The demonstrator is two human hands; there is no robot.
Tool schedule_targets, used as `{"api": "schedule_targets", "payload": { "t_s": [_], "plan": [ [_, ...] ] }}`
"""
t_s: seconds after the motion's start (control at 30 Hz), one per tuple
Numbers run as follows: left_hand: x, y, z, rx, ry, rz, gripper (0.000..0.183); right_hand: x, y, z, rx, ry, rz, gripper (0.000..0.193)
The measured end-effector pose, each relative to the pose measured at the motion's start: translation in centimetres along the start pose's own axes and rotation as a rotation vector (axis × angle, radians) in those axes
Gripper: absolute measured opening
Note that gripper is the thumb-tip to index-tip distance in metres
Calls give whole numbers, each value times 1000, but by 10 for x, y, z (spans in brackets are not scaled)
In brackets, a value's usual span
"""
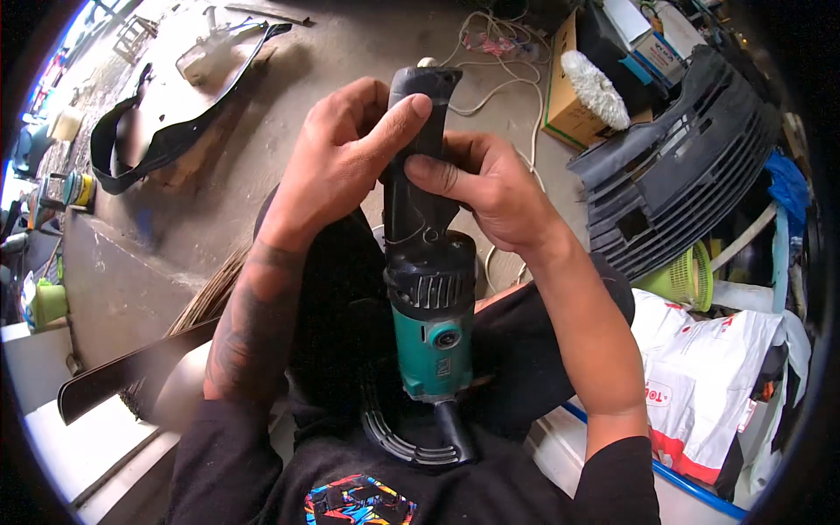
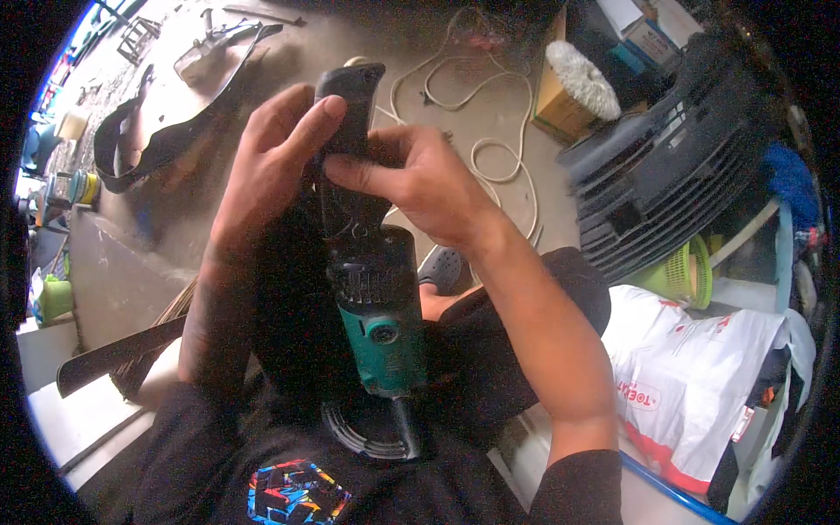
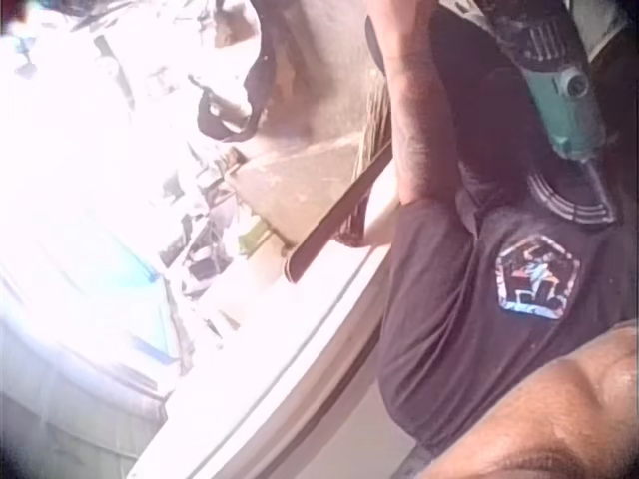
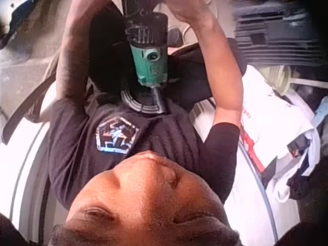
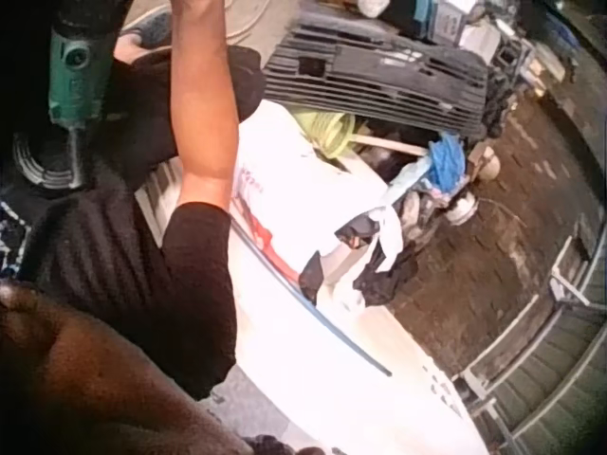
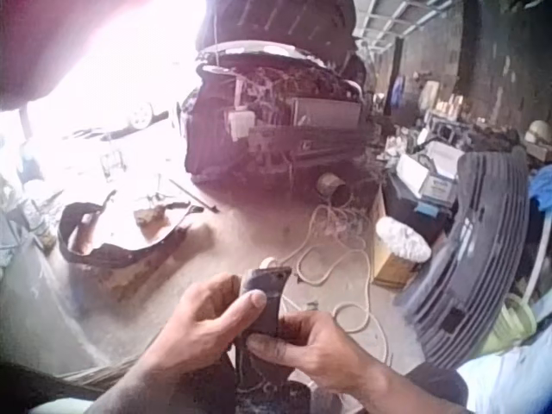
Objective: The person disassembles the handle of a reciprocating saw using a screwdriver. The person uses a screwdriver to unscrew several screws from the green casing of the tool, eventually prying the two halves of the handle apart to reveal the internal wiring.
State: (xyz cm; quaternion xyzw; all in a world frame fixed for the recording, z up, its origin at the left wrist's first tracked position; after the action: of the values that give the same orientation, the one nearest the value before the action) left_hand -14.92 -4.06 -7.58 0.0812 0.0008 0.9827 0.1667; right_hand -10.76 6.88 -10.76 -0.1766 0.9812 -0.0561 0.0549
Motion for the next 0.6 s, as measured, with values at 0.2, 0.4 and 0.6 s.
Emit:
{"api": "schedule_targets", "payload": {
  "t_s": [0.2,0.4,0.6],
  "plan": [
    [1,7,-3,29,-78,8,37,8,-6,8,38,-23,4,29],
    [1,3,-7,13,-42,9,37,8,-5,7,84,-26,-14,31],
    [-3,8,-5,18,-74,62,35,1,-4,12,45,-107,-133,39]
  ]
}}
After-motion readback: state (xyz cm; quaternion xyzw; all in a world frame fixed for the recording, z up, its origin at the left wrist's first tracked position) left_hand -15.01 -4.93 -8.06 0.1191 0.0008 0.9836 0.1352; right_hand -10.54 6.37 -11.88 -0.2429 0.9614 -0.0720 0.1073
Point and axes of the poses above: each hand's wrist, its own x-axis towards the middle knuckle, its own y-axis out of the back of the hand, z = x × y, the point moved 10 cm from there along x, towards the middle knuckle, and after that the axes turned 5 degrees about -x, right-handed, at the moved point
